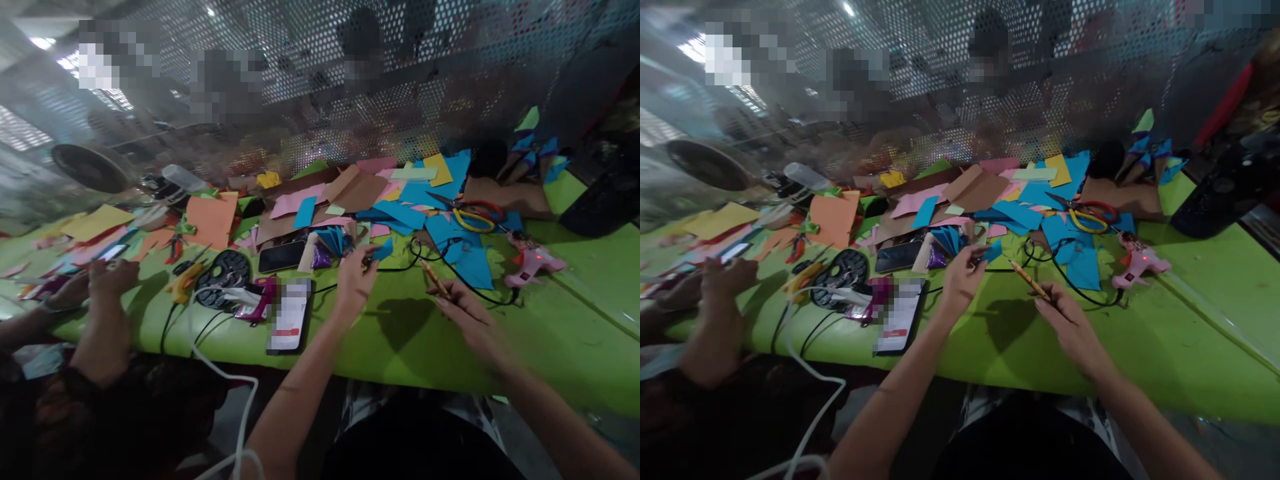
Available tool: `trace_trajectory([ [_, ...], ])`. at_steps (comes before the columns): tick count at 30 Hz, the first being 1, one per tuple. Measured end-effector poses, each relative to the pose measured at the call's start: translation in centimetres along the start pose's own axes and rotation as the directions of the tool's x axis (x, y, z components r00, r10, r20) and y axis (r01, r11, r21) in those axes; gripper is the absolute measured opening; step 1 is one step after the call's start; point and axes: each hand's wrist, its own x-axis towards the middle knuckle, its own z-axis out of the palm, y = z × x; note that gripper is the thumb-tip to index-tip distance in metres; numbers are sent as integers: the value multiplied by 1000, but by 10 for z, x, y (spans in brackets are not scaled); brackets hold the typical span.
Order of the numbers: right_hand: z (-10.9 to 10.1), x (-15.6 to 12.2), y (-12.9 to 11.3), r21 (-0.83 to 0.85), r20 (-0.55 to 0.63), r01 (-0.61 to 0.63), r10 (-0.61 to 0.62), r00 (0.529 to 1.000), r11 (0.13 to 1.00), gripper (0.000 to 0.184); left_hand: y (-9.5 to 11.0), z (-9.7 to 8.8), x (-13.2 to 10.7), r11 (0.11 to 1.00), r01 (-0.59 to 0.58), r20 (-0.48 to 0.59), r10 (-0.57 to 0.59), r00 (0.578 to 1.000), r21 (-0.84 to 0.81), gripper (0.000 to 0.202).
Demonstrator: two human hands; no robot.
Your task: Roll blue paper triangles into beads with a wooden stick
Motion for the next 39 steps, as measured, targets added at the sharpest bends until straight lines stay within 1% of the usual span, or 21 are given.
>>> trace_trajectory([
  [2,-1,0,3,-14,-15,-1,0,1000,1000,28,1,-1,9,963,-116,135,85,987,244,33],
  [3,-1,0,4,-19,-23,-3,2,1000,1000,28,2,-4,12,927,-168,168,117,979,336,31],
  [4,-1,0,4,-22,-31,-6,5,999,1000,29,3,-8,15,889,-188,157,133,979,418,29],
  [5,-1,0,4,-26,-37,-8,7,999,1000,30,4,-13,17,854,-174,108,139,984,490,28],
  [7,-1,-1,3,-46,-42,-12,10,999,999,31,4,-26,22,799,-33,-99,115,988,601,33],
  [9,-1,-1,4,-81,-35,-6,4,999,997,31,2,-39,28,751,172,-323,58,945,637,44],
  [10,-1,-1,5,-102,-26,4,-7,1000,995,31,-1,-43,32,728,260,-397,18,918,634,51],
  [11,-1,-1,7,-127,-13,19,-20,1000,992,31,-4,-47,35,707,313,-427,-18,904,634,60],
  [13,0,-1,12,-190,15,62,-61,998,980,31,-12,-49,42,673,335,-396,-69,916,659,69],
  [14,1,-1,14,-235,28,90,-86,996,968,30,-16,-48,45,657,336,-382,-79,921,675,67],
  [17,4,-1,18,-384,58,175,-165,985,906,27,-25,-45,51,618,334,-363,-85,928,711,46],
  [19,4,0,18,-437,79,211,-196,977,875,26,-27,-45,52,646,323,-360,-78,929,692,24],
  [21,4,0,17,-438,89,219,-200,976,872,26,-26,-50,53,728,299,-372,-66,926,616,10],
  [23,4,0,15,-412,90,214,-194,977,886,26,-25,-56,52,838,265,-413,-52,909,477,4],
  [25,3,0,13,-374,87,201,-181,980,905,26,-23,-60,49,938,208,-470,-56,881,278,5],
  [27,3,-1,12,-331,81,173,-155,985,927,28,-21,-59,44,990,142,-501,-114,858,18,11],
  [28,4,-1,12,-308,76,158,-141,987,938,28,-19,-56,41,985,118,-491,-165,855,-125,14],
  [30,5,-1,11,-257,59,130,-119,991,958,29,-15,-46,31,922,96,-409,-258,875,-376,20],
  [32,7,0,10,-189,29,122,-118,993,974,28,-9,-34,19,854,85,-333,-289,898,-513,24],
  [35,8,2,8,-89,-36,120,-124,992,989,28,2,-17,-2,775,156,-211,-350,912,-612,28],
  [39,8,4,5,11,-78,76,-75,994,997,38,15,-5,-28,738,204,-71,-322,944,-644,25],
])
